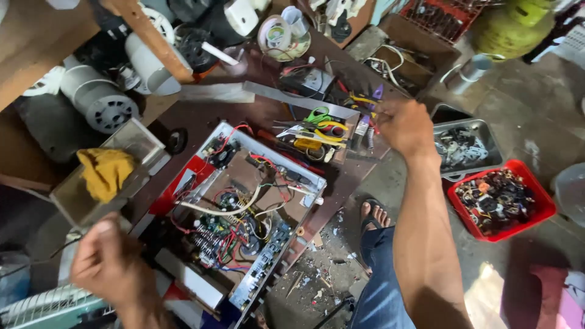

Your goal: The person works on an open electronic device, handling wires and components with both hands. They use a screwdriver to tighten or adjust connections inside the device's chassis. The person also picks up and places down a small cylindrical component while manipulating the internal wiring.

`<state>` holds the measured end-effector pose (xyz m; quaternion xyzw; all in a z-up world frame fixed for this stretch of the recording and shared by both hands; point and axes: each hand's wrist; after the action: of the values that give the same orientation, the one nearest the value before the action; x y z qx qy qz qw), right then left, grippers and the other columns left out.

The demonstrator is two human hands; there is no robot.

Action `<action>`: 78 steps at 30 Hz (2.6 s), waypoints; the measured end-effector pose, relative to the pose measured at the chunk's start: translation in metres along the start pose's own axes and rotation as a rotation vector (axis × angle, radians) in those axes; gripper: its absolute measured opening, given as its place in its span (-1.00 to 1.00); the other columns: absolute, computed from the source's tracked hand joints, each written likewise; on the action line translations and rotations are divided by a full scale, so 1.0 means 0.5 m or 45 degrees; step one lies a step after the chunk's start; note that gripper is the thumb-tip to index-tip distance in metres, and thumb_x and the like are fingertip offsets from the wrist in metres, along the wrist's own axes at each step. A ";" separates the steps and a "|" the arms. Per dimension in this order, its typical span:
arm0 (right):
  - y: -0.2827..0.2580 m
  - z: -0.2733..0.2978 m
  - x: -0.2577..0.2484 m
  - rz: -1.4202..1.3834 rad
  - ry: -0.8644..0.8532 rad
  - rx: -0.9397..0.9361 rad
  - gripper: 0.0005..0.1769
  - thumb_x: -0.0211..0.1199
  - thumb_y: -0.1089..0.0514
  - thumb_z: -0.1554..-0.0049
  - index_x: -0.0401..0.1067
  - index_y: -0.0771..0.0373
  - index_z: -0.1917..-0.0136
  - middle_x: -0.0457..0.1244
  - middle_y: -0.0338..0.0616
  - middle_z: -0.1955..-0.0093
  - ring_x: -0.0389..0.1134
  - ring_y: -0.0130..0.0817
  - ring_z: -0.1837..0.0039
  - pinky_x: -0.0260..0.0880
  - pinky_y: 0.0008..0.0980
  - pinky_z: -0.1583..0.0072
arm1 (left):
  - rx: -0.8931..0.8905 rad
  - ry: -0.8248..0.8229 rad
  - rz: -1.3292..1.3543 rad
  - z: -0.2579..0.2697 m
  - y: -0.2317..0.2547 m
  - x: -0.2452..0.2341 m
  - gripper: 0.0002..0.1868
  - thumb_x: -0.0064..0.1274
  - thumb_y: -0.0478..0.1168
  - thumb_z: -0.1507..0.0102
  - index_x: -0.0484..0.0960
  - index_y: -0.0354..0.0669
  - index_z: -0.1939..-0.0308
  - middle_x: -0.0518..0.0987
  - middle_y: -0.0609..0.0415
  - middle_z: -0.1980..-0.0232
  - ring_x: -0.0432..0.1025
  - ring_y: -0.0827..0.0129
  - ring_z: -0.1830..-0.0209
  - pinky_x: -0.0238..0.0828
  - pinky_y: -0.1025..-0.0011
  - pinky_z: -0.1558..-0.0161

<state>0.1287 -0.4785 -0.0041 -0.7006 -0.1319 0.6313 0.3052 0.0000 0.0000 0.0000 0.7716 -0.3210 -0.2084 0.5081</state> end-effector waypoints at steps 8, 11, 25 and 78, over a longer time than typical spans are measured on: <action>-0.110 0.032 -0.008 0.100 -0.400 0.019 -0.69 0.24 0.36 -0.05 0.60 0.11 -0.03 0.34 -0.19 -0.23 0.39 -0.14 -0.20 0.23 -0.03 -0.42 | 0.084 0.069 -0.109 -0.009 -0.044 -0.035 -0.63 0.02 -0.05 -0.61 0.49 -0.34 0.09 0.16 0.09 0.53 0.01 0.53 0.58 0.06 0.38 0.36; -0.124 0.024 0.019 0.116 -0.610 -0.087 -0.72 0.26 0.29 -0.08 0.58 0.07 -0.06 0.26 -0.20 -0.28 0.26 -0.10 -0.32 0.15 -0.01 -0.37 | 0.049 0.068 -0.172 -0.011 -0.028 -0.026 -0.68 0.00 -0.13 -0.63 0.51 -0.32 0.11 0.22 0.10 0.53 0.07 0.52 0.57 0.21 0.41 0.27; -0.135 -0.002 0.080 -0.029 -0.642 -0.400 -0.57 0.27 0.50 0.09 0.61 0.10 0.02 0.24 -0.33 -0.05 0.28 -0.37 -0.19 0.08 -0.09 -0.49 | -0.220 0.102 -0.249 -0.010 0.007 -0.009 -0.57 -0.01 0.17 -0.51 0.56 -0.14 -0.09 0.19 0.21 0.57 0.05 0.65 0.57 -0.06 0.59 0.35; -0.343 0.347 0.036 -1.000 -0.165 -1.478 -0.18 0.40 -0.06 -0.13 0.07 0.11 -0.50 0.13 -0.13 -0.36 0.15 -0.15 -0.48 0.25 -0.03 -0.51 | -0.599 -1.148 0.560 0.103 0.234 0.053 -0.57 -0.02 -0.08 -0.31 0.56 -0.35 -0.11 0.68 -0.01 0.10 0.56 0.33 0.11 0.68 0.30 0.12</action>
<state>-0.0011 -0.2892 0.0805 -0.6118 -0.7086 0.3425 0.0790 -0.0476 -0.0848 0.0873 0.3864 -0.6052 -0.4732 0.5104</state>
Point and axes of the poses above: each hand's wrist, its own z-axis away from the middle knuckle, its own x-axis out of the palm, y = z × x
